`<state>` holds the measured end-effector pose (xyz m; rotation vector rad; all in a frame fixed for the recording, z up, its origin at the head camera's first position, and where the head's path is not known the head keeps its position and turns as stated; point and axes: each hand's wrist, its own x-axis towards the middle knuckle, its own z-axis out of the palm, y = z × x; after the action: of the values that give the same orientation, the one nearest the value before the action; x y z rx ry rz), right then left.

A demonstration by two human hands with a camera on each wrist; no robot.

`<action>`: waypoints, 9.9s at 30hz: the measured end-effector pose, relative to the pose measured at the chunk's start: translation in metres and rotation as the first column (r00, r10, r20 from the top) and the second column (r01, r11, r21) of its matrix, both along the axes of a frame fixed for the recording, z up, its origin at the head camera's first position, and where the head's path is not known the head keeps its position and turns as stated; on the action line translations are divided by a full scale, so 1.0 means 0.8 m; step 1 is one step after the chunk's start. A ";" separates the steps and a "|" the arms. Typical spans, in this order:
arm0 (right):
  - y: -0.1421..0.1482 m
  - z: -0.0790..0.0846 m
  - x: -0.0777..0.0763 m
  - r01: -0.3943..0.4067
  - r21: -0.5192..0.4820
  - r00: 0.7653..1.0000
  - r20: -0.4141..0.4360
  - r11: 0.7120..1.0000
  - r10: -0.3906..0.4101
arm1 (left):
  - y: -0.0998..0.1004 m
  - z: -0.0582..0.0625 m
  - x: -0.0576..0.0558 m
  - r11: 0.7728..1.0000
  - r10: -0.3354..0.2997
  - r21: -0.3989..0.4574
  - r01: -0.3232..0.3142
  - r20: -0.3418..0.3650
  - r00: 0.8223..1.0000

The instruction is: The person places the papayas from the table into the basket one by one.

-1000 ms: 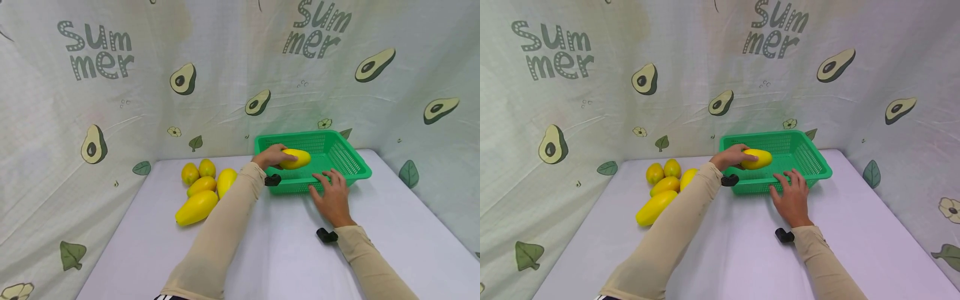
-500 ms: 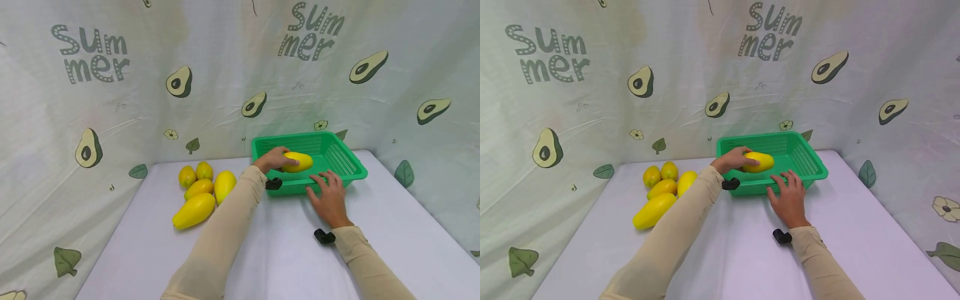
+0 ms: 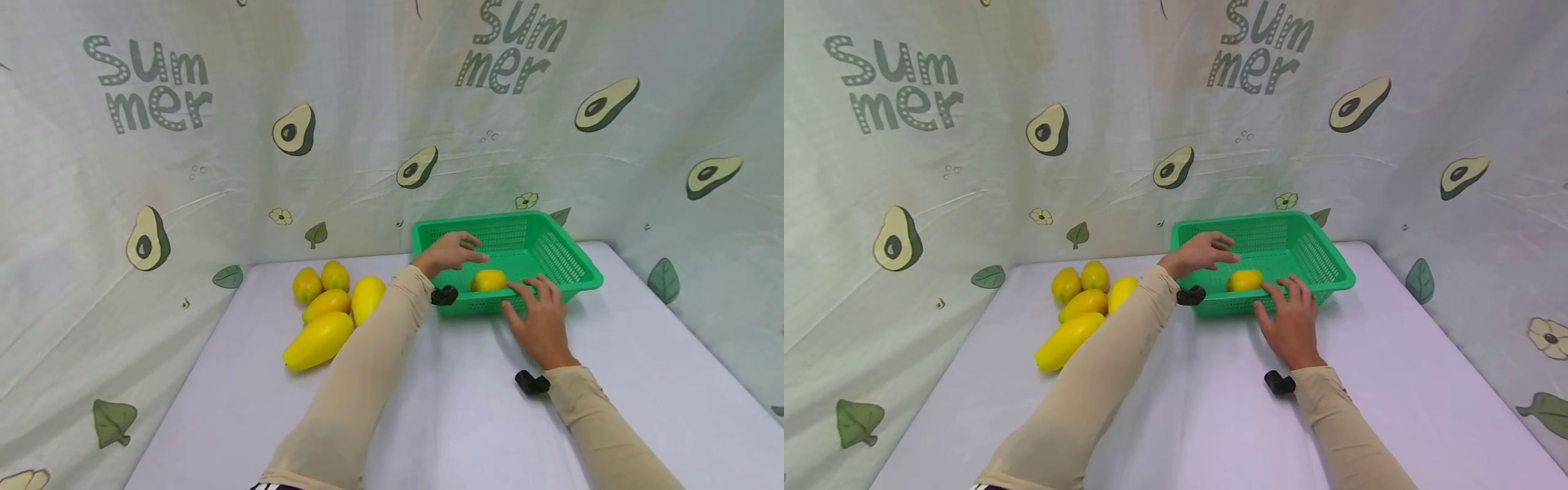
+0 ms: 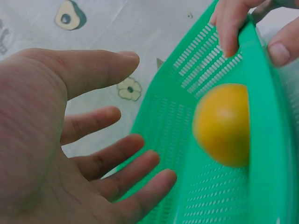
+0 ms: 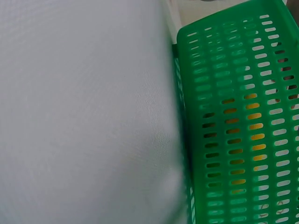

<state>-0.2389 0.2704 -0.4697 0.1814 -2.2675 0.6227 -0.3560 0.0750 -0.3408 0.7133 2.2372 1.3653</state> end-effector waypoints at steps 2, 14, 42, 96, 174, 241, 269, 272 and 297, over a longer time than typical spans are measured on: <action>0.001 0.001 -0.001 -0.001 0.002 1.000 -0.005 1.000 0.001 | -0.008 0.004 -0.002 1.000 -0.006 0.003 0.006 -0.014 1.000; 0.011 0.008 -0.004 0.004 -0.010 0.999 -0.032 1.000 -0.004 | -0.050 0.016 -0.009 1.000 0.016 0.017 -0.014 -0.079 0.997; -0.002 -0.001 -0.004 -0.003 -0.017 1.000 -0.019 1.000 0.003 | -0.181 -0.016 0.035 0.994 0.109 0.010 -0.109 -0.105 0.988; -0.007 -0.003 -0.006 -0.025 -0.053 1.000 0.009 0.998 0.025 | -0.367 -0.094 0.111 0.853 0.518 0.111 -0.511 -0.303 0.800; -0.001 -0.001 -0.002 -0.016 -0.038 1.000 -0.023 0.999 0.016 | -0.411 -0.160 0.129 0.906 0.416 -0.085 -0.414 0.000 0.910; -0.002 -0.001 -0.004 -0.027 -0.042 0.999 -0.030 0.999 0.025 | -0.376 -0.114 0.120 0.850 0.488 0.253 -0.462 -0.052 0.871; -0.010 0.003 -0.010 -0.062 -0.053 0.997 -0.039 0.997 0.060 | -0.338 -0.082 0.093 0.879 0.469 0.174 -0.445 -0.143 0.872; -0.011 0.002 -0.011 -0.063 -0.049 0.997 -0.036 0.997 0.062 | -0.333 -0.077 0.091 0.886 0.457 0.162 -0.433 -0.156 0.876; -0.001 -0.001 -0.007 -0.054 -0.060 0.997 -0.060 0.997 0.050 | -0.244 -0.025 0.062 0.961 0.274 0.101 -0.259 -0.190 0.943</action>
<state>-0.2444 0.2697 -0.4706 0.2260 -2.1904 0.7049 -0.3065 -0.1200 -0.3611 0.6141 2.5303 1.5719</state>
